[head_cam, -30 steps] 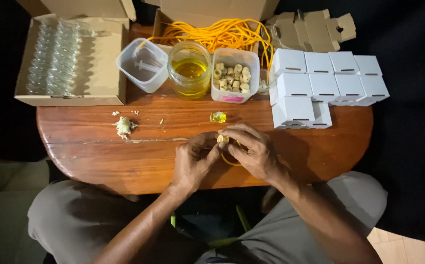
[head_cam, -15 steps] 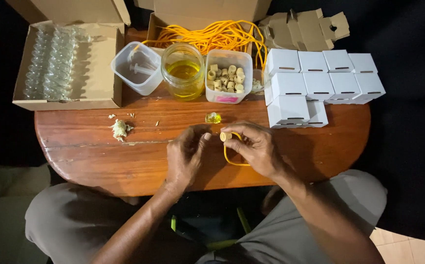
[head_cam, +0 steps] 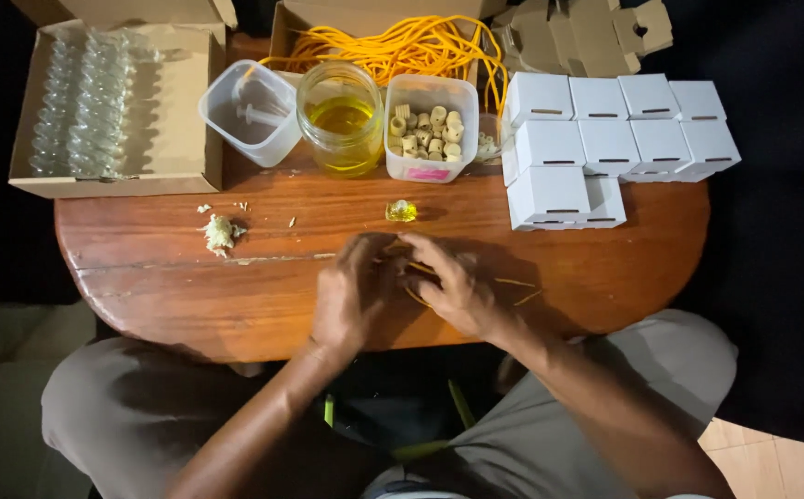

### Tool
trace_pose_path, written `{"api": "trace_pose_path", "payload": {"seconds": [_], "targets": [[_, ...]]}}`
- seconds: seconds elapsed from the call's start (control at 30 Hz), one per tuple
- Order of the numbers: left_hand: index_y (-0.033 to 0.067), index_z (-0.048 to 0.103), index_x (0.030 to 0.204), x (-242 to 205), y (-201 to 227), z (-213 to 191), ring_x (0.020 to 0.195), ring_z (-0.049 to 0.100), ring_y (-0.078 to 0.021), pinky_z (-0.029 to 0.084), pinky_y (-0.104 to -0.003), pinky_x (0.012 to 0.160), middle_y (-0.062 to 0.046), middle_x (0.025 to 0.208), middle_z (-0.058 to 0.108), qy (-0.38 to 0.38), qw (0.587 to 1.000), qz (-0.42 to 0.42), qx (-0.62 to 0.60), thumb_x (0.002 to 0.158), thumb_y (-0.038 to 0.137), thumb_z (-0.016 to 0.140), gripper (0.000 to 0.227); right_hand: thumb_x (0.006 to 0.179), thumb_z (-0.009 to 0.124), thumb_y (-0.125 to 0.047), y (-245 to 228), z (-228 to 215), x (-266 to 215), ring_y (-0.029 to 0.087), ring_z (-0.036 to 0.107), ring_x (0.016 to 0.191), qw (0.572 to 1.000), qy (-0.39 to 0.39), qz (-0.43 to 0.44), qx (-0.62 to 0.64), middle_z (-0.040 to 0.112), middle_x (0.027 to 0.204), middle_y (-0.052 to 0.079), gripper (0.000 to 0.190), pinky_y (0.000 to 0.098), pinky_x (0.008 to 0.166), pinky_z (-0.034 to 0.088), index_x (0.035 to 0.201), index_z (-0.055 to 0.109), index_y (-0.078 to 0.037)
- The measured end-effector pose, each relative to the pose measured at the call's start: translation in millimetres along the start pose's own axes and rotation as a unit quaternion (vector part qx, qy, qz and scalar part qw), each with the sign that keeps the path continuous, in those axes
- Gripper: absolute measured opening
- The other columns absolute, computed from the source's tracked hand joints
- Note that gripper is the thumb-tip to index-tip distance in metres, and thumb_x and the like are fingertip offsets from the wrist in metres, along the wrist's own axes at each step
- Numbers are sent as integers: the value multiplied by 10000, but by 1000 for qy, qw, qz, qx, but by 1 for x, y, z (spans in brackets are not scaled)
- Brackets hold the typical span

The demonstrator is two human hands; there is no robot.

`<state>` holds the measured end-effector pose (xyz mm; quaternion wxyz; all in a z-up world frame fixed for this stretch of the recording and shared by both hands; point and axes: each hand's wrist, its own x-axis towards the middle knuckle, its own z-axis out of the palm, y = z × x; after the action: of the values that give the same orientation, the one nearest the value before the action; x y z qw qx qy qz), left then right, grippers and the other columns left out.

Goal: Assembling a perfume bottle by threading a cord through a wooden cap and packaging it into a hand-folded cardboard box.

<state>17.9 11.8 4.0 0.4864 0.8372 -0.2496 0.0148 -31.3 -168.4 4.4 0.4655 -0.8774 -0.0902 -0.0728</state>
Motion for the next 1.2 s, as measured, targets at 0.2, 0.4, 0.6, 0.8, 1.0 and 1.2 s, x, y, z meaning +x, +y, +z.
{"api": "trace_pose_path", "payload": {"seconds": [0.2, 0.4, 0.6, 0.8, 1.0, 1.2], "targets": [[189, 741, 1095, 0, -32, 10, 859, 742, -342, 603, -471, 734, -74, 898, 740, -16, 996, -45, 79, 894, 200, 734, 201, 941, 676, -52, -6, -29, 12, 452, 682, 1106, 1000, -31, -4, 0, 708, 1178, 266, 429, 548, 937, 552, 1365, 605, -50], [105, 738, 1090, -2, 3, 1, 1009, 708, -352, 586, -425, 868, -121, 1016, 722, -23, 977, 145, 158, 842, 207, 737, 267, 940, 707, -134, 10, -73, 5, 355, 730, 973, 987, -84, -10, -139, 749, 1011, 184, 263, 474, 877, 576, 1186, 718, -42], [77, 736, 1081, -7, -5, 20, 1144, 640, -336, 533, -419, 935, -122, 1102, 717, -37, 950, 258, 175, 794, 254, 786, 341, 878, 766, -284, -34, -106, -1, 436, 615, 1249, 936, -249, 79, -236, 744, 1115, 237, 479, 578, 1088, 454, 1239, 669, 15], [13, 749, 977, 15, 21, 0, 1007, 680, -330, 555, -391, 888, -147, 932, 723, -14, 942, 291, 167, 774, 181, 782, 266, 852, 777, -291, -29, -103, 3, 393, 659, 1089, 896, -312, 119, -293, 671, 1069, 139, 401, 536, 867, 532, 1184, 637, -117], [41, 758, 979, 15, 11, -15, 981, 691, -284, 551, -374, 887, -102, 889, 739, -28, 940, 268, 211, 776, 195, 766, 256, 845, 761, -223, -11, -95, -8, 404, 657, 984, 899, -307, 108, -292, 635, 979, 147, 270, 506, 809, 526, 1048, 621, -113], [65, 745, 1072, 2, -23, -1, 1117, 634, -315, 528, -412, 919, -109, 1051, 704, -41, 947, 214, 236, 690, 254, 808, 431, 872, 684, -81, -14, -87, -2, 384, 694, 848, 924, -266, 86, -261, 651, 811, 130, 48, 469, 712, 537, 875, 638, -96]]}}
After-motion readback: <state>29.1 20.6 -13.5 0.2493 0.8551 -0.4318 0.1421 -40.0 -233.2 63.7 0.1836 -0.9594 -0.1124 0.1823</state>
